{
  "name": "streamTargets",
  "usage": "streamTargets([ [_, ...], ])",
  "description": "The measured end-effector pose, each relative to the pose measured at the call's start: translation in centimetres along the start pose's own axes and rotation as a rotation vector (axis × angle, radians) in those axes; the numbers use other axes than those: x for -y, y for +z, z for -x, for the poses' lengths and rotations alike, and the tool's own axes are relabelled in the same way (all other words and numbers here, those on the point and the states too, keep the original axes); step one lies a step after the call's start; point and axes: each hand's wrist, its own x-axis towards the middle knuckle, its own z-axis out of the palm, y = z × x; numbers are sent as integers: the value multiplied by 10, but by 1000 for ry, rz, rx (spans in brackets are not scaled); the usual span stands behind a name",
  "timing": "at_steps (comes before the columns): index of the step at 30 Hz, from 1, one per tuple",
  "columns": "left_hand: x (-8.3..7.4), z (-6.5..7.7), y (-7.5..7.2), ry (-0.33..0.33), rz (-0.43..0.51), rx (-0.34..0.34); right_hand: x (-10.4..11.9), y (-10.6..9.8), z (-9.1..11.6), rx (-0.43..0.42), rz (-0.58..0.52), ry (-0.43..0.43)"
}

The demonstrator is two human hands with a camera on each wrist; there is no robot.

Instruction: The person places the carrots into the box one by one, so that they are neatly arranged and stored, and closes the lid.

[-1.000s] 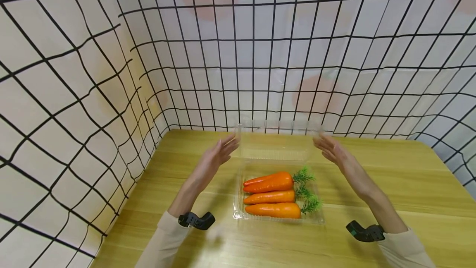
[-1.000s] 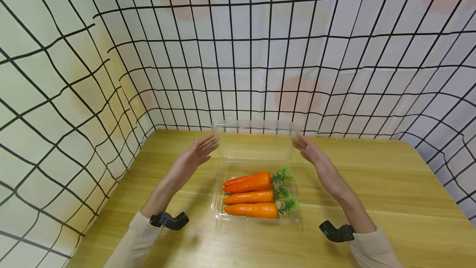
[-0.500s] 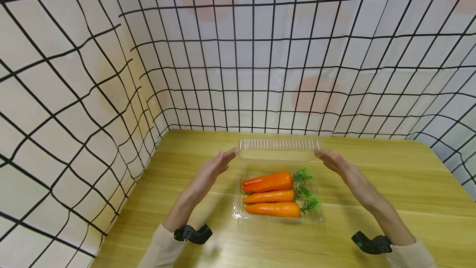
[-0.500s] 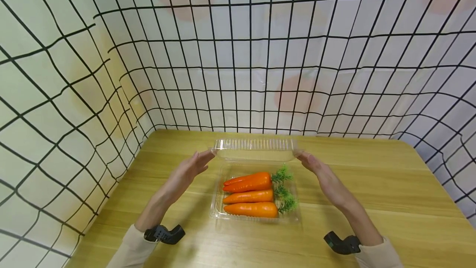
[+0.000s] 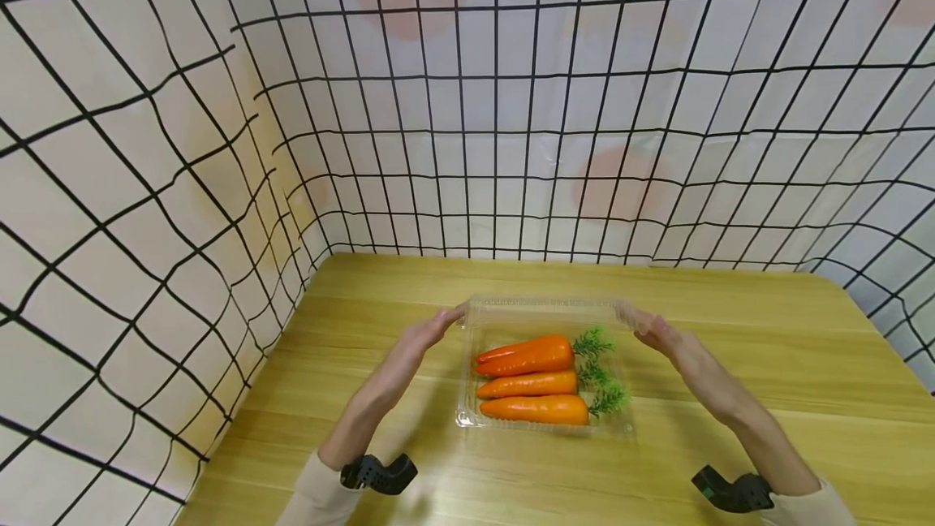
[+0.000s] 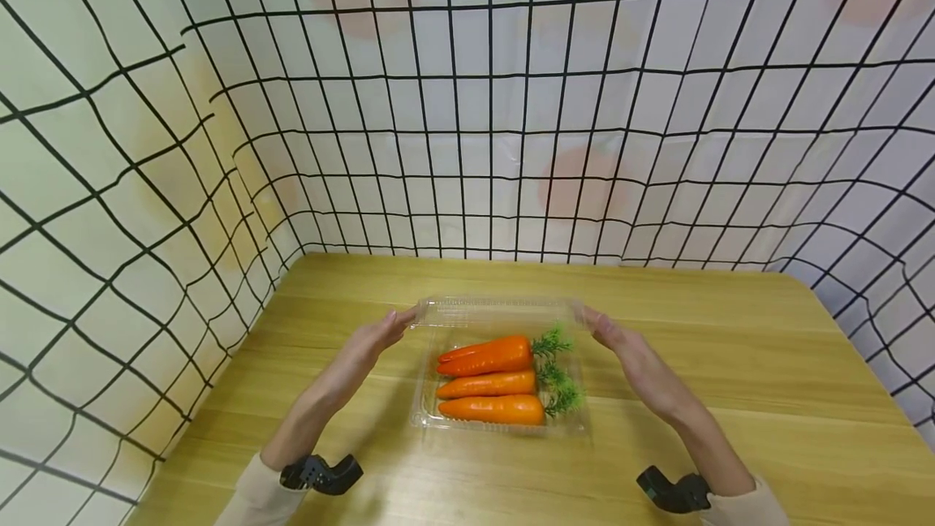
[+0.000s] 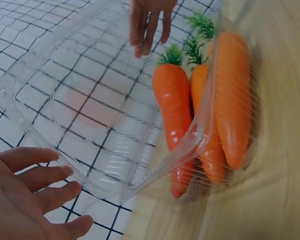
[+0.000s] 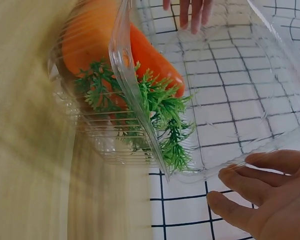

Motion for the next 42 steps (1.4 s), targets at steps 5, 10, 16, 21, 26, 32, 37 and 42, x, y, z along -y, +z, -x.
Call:
streamTargets([
  [5, 2, 2, 2, -12, 5, 3, -1, 3, 2, 0, 2, 21],
  [10, 5, 2, 5, -20, 19, 19, -4, 6, 4, 13, -44, 67],
  [16, 11, 1, 8, -14, 11, 41, -9, 12, 3, 1, 16, 53],
  [21, 18, 0, 10, 0, 2, 57, -19, 18, 4, -6, 51, 64],
  [26, 26, 0, 13, 8, 8, 60, -28, 24, 8, -30, 108, 32],
  [32, 34, 1, 17, 22, -19, 53, -37, 31, 14, -51, 100, 2],
  [37, 41, 2, 19, 23, -41, 51, -42, 36, 16, -58, 116, -2],
  [42, 47, 4, 22, 38, -28, 63, -46, 40, 17, -60, 150, -3],
])
